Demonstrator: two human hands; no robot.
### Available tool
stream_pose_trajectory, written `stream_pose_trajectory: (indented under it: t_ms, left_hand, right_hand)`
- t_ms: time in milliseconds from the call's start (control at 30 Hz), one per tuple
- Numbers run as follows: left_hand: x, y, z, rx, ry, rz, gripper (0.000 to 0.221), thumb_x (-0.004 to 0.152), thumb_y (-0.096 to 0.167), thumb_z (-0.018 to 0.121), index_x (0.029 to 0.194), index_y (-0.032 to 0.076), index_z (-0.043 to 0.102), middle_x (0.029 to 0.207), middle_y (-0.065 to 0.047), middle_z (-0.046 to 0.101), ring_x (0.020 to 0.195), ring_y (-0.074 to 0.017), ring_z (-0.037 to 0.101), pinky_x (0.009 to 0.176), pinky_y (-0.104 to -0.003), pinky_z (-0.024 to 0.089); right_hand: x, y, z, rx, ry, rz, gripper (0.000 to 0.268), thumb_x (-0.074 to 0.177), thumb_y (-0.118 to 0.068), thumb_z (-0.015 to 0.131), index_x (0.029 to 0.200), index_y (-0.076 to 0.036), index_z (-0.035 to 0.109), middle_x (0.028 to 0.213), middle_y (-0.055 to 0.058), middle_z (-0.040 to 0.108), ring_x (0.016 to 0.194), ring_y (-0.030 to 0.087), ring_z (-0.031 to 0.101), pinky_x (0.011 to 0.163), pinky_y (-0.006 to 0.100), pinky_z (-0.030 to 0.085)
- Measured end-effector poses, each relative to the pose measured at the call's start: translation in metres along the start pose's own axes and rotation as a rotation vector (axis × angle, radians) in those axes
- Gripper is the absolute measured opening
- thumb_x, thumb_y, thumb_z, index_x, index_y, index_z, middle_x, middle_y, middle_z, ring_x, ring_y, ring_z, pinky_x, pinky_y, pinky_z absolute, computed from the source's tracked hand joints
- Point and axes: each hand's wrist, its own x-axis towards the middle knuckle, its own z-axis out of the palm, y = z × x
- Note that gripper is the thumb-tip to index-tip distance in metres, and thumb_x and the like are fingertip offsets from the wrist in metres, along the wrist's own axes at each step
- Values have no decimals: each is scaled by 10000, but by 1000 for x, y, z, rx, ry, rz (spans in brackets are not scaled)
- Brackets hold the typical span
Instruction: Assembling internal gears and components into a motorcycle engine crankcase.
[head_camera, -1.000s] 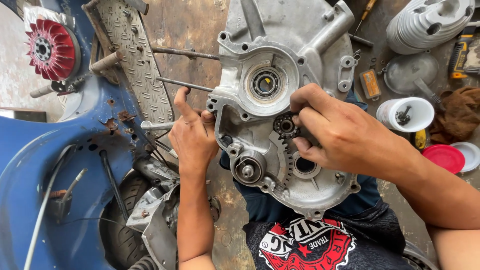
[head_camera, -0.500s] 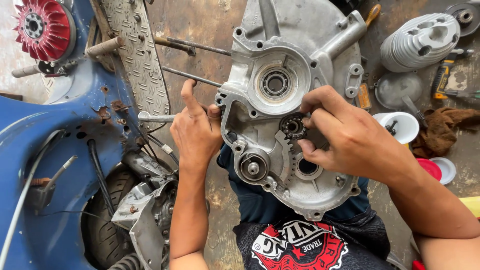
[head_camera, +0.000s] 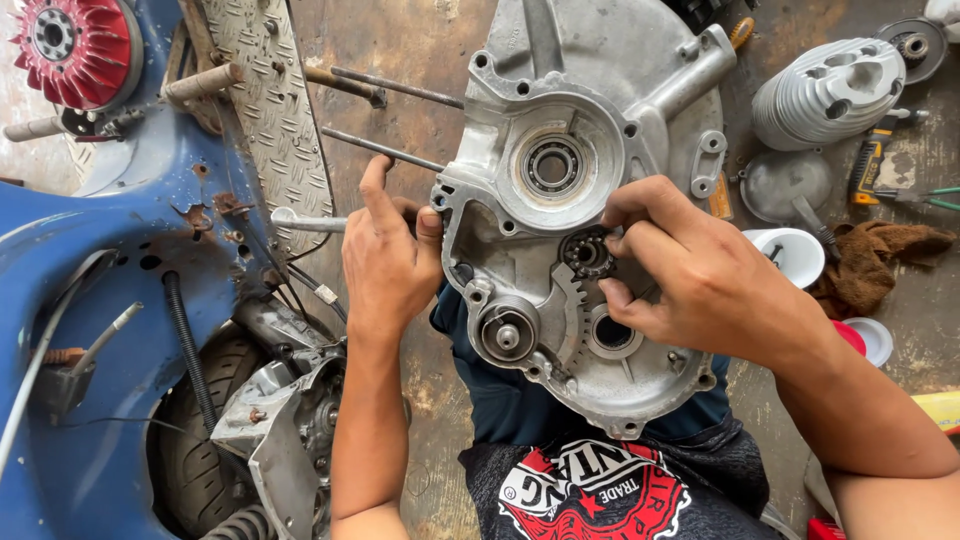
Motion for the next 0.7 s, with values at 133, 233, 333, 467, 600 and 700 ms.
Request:
stream_pose_trajectory:
  t_ms: [133, 233, 333, 467, 600, 700]
  left_hand:
    - [0, -9, 7, -105, 4, 77, 654, 1105, 479, 343, 1479, -51, 261, 1149, -149, 733, 1090, -348, 654, 1081, -488, 391]
    - [4, -18, 18, -239, 0, 105, 605, 1096, 477, 388, 1449, 20, 208, 1182, -128, 707, 1069, -307, 644, 1045, -457, 397]
    - [14, -22, 32, -447, 62, 166, 670, 1070, 611, 353, 1371, 29, 216, 1056, -119, 667, 857, -237, 690, 777, -381, 536]
    - [21, -27, 50, -525, 242, 239, 596, 1049, 592, 394, 1237, 32, 317, 914, -101, 628, 629, -162, 552, 580, -287, 452]
    - [24, -31, 59, -509, 335, 263, 642, 1034, 653, 371, 1281, 62, 329, 880, -105, 641, 576, -148, 553, 527, -274, 431]
    - [20, -29, 56, -521, 320, 235, 630, 1035, 627, 405, 1323, 71, 333, 916, -109, 640, 624, -161, 575, 555, -279, 455]
  right_hand:
    - [-2, -2, 1, -2, 4, 3, 230, 737, -11, 771, 858, 23, 579, 1170, 142, 591, 793, 236, 596, 681, 336, 503]
    - [-3, -2, 1, 1, -10, 15, 235, 746, -19, 775, 865, 23, 577, 1173, 144, 586, 793, 238, 598, 682, 347, 505]
    - [-2, -1, 0, 2, 6, 1, 235, 736, -11, 768, 880, 26, 586, 1166, 147, 593, 810, 246, 598, 690, 342, 505]
    - [-2, 0, -1, 0, -4, 9, 226, 730, -16, 762, 862, 20, 582, 1179, 147, 596, 817, 247, 607, 702, 342, 510]
    - [0, 1, -2, -13, -12, -15, 232, 722, -15, 753, 871, 20, 578, 1180, 164, 592, 863, 262, 612, 738, 350, 520]
    - [0, 0, -3, -44, -28, -16, 222, 732, -26, 744, 881, 18, 585, 1173, 146, 595, 830, 252, 604, 714, 349, 515]
